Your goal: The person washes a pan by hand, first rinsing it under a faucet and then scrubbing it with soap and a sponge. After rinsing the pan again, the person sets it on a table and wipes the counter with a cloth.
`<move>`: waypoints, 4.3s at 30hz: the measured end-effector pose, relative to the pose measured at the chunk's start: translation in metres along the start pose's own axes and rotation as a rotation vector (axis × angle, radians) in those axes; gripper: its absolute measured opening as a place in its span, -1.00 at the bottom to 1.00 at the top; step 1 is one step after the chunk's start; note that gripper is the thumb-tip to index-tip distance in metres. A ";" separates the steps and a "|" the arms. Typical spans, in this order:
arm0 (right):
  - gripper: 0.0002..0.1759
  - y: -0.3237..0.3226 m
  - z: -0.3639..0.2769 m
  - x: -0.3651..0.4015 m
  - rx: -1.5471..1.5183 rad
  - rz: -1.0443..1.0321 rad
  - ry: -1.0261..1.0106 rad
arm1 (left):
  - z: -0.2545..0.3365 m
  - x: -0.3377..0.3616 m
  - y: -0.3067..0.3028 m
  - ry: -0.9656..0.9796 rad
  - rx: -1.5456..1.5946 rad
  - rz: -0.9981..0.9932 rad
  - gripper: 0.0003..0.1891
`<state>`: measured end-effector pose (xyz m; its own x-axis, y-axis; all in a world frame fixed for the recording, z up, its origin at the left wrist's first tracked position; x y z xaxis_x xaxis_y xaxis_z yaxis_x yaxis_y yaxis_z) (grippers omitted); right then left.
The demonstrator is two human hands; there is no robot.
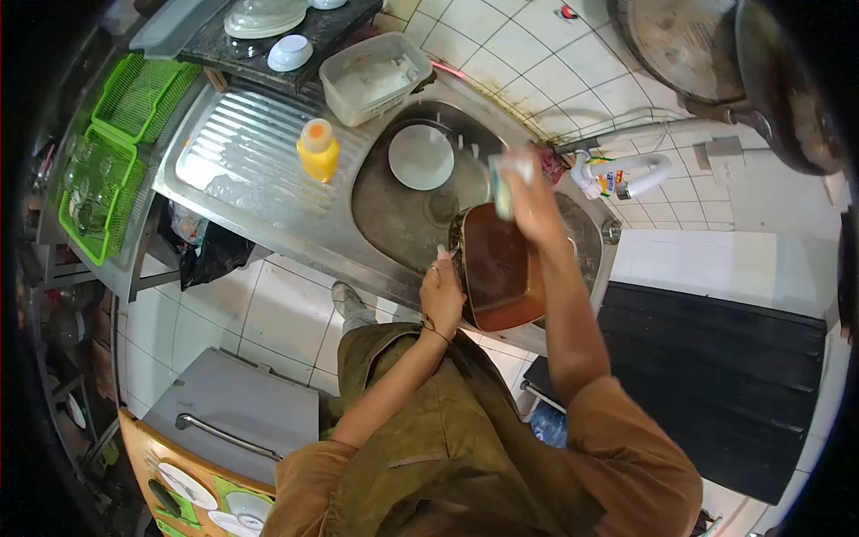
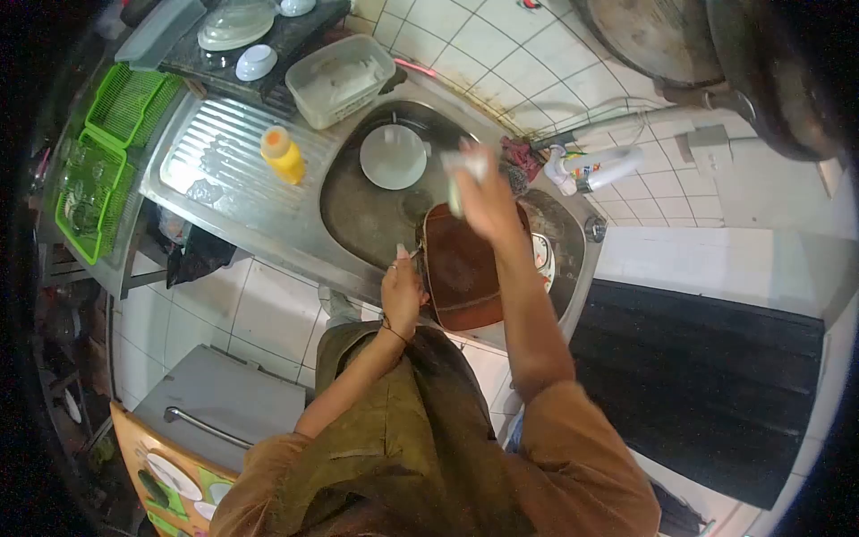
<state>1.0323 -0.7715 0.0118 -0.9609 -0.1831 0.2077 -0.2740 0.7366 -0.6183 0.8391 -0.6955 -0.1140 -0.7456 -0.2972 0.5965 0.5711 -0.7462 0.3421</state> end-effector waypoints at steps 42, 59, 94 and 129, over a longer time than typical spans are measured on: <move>-0.73 0.054 0.145 0.043 0.691 -0.322 -0.342 | -0.008 0.018 -0.009 0.342 -0.471 0.464 -0.41; -0.77 0.060 0.202 0.108 0.638 -0.294 -0.495 | 0.023 0.030 0.007 0.518 -0.630 0.520 -0.47; -0.64 0.047 0.081 0.167 0.100 -0.437 -0.286 | -0.022 0.015 0.001 0.370 0.060 0.278 -0.55; -0.65 0.080 0.189 0.150 0.328 -0.499 -0.019 | -0.013 0.032 -0.005 0.413 -0.478 0.346 -0.52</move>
<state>0.8591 -0.8633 -0.1498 -0.7130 -0.4686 0.5216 -0.6873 0.3197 -0.6522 0.8084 -0.7094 -0.1065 -0.6721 -0.6943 0.2573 0.6559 -0.7195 -0.2283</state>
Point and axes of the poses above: each hand's wrist, its own x-axis away from the middle knuckle, its own y-axis out of the palm, z = x × y, the point moved 8 cm from there along -x, towards the middle knuckle, and after that the axes turned 3 degrees about y, right-handed, at the moved point
